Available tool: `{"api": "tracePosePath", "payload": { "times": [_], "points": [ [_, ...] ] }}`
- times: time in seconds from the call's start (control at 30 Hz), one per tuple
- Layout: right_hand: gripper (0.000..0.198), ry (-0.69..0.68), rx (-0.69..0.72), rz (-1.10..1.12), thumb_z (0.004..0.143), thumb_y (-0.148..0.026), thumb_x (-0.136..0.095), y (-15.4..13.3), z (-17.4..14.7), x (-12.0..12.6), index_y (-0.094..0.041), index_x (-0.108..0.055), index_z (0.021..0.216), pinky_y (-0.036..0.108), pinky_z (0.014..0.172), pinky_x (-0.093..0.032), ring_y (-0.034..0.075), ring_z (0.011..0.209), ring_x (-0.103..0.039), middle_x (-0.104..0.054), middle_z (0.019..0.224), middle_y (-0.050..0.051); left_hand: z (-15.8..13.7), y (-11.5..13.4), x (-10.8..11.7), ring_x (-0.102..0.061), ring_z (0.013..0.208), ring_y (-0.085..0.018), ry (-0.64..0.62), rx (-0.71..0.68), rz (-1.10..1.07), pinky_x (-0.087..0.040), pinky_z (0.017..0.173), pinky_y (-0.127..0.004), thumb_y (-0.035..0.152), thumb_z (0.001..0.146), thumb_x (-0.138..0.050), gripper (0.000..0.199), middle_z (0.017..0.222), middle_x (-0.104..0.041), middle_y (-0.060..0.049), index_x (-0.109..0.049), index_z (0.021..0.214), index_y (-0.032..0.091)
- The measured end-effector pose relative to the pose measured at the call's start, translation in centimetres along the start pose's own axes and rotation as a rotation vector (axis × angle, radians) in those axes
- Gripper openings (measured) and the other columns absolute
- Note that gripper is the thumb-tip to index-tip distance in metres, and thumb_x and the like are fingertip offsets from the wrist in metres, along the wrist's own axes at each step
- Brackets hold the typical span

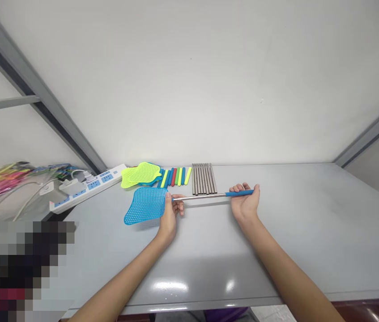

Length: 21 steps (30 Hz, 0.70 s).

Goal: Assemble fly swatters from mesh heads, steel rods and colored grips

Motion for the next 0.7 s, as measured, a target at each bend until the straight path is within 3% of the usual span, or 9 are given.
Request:
{"api": "tracePosePath", "payload": {
  "times": [0.23,0.4,0.7],
  "points": [
    [0.029,-0.072,0.117,-0.295,0.079,-0.042,-0.039,-0.26,-0.10,-0.40,-0.017,-0.048,0.067,0.023,0.055,-0.042,0.009,0.052,-0.049,-0.048,0.054,-0.002,0.17,0.11,0.34,-0.041,0.041,-0.008,0.038,0.016,-0.027,-0.033,0.044,-0.020,0.053,0.078,-0.032,0.043,0.046,-0.044,0.004,-0.052,0.072,0.015],
    [0.037,-0.063,0.107,-0.514,0.081,-0.043,-0.033,-0.21,-0.07,-0.36,-0.014,-0.054,0.075,0.023,0.049,-0.039,0.012,0.053,-0.051,-0.054,0.053,0.002,0.22,0.51,0.46,-0.040,0.041,-0.007,0.059,-0.016,-0.002,-0.033,0.044,-0.019,0.051,0.079,-0.032,0.044,0.044,-0.043,0.004,-0.053,0.068,0.014],
    [0.039,-0.079,0.160,-0.617,0.079,-0.045,-0.036,-0.42,-0.13,-0.43,-0.013,-0.055,0.068,0.023,0.045,-0.034,0.011,0.046,-0.047,-0.056,0.054,0.003,0.19,0.75,0.56,-0.039,0.041,-0.008,0.063,-0.022,0.029,-0.033,0.045,-0.020,0.048,0.080,-0.031,0.045,0.044,-0.042,0.004,-0.055,0.066,0.013]
  ]
}}
Point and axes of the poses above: each hand's wrist, its own z-axis towards the middle knuckle, its own x-axis out of the back of the hand, y = z × x, the point moved 3 cm from there along z, towards the middle knuckle
